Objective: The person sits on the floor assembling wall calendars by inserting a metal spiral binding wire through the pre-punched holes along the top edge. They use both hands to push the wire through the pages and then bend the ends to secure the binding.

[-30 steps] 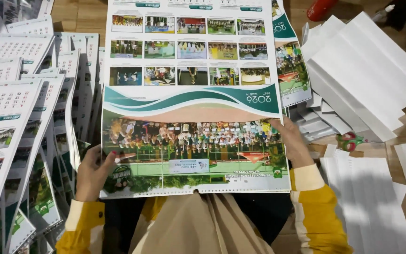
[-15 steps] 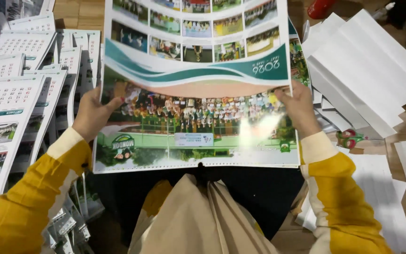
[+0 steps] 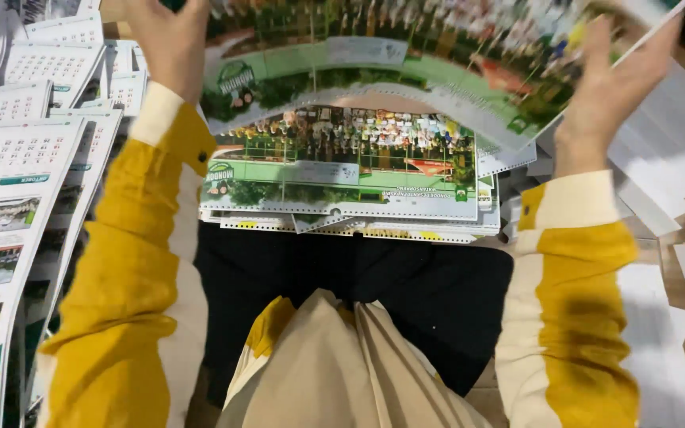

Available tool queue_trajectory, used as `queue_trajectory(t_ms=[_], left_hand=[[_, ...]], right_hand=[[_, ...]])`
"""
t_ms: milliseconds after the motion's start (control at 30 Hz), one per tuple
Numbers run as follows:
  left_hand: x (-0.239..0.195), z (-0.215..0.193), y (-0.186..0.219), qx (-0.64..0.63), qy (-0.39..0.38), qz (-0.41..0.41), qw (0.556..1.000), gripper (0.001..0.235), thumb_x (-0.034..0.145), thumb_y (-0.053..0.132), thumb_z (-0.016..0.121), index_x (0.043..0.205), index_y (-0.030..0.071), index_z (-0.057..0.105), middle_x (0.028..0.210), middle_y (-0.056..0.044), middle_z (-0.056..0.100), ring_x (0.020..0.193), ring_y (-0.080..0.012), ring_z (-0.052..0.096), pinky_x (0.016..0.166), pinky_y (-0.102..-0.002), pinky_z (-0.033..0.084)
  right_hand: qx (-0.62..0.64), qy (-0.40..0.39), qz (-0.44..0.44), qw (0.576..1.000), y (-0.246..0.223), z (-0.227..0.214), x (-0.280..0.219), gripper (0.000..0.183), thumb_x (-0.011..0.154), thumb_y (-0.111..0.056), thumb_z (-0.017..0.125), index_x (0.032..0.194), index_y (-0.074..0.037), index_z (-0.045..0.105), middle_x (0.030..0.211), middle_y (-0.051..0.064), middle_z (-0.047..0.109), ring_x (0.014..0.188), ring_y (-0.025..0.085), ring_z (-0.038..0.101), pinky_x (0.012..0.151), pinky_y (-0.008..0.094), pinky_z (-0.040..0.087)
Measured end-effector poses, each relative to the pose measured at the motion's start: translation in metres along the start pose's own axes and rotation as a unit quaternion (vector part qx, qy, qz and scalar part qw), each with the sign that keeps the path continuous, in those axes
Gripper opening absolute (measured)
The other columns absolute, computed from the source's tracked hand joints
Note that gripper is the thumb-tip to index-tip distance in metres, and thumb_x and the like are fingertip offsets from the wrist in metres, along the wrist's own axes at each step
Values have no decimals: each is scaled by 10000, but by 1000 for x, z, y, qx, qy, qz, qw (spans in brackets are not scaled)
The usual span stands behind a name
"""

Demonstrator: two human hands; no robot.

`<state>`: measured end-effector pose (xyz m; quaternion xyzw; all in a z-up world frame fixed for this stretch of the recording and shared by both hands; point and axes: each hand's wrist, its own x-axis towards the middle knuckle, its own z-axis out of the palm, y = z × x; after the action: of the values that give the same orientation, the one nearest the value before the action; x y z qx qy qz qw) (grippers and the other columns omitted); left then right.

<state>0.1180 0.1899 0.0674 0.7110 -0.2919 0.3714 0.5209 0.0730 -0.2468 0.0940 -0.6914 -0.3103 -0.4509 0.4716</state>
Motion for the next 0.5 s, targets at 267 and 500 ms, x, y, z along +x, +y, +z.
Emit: queue_trajectory(t_ms=[267, 500], left_hand=[[-81, 10, -6, 157, 76, -210, 962, 572, 960, 219, 652, 1321, 0, 266, 1339, -200, 407, 1273, -301, 393, 1080, -372, 315], [-27, -23, 57, 3, -26, -196, 980, 385, 895, -99, 637, 1170, -19, 379, 1129, -219, 510, 1065, -332, 523, 935, -412, 463]], right_hand=[[2, 124, 344, 931, 16, 26, -115, 549, 921, 64, 606, 1340, 14, 254, 1394, 175, 324, 1306, 242, 300, 1113, 337, 168], [-8, -23, 333, 943, -37, -4, -34, 489, 862, 227, 548, 1248, 22, 328, 1184, 193, 474, 1070, 306, 515, 942, 340, 491]])
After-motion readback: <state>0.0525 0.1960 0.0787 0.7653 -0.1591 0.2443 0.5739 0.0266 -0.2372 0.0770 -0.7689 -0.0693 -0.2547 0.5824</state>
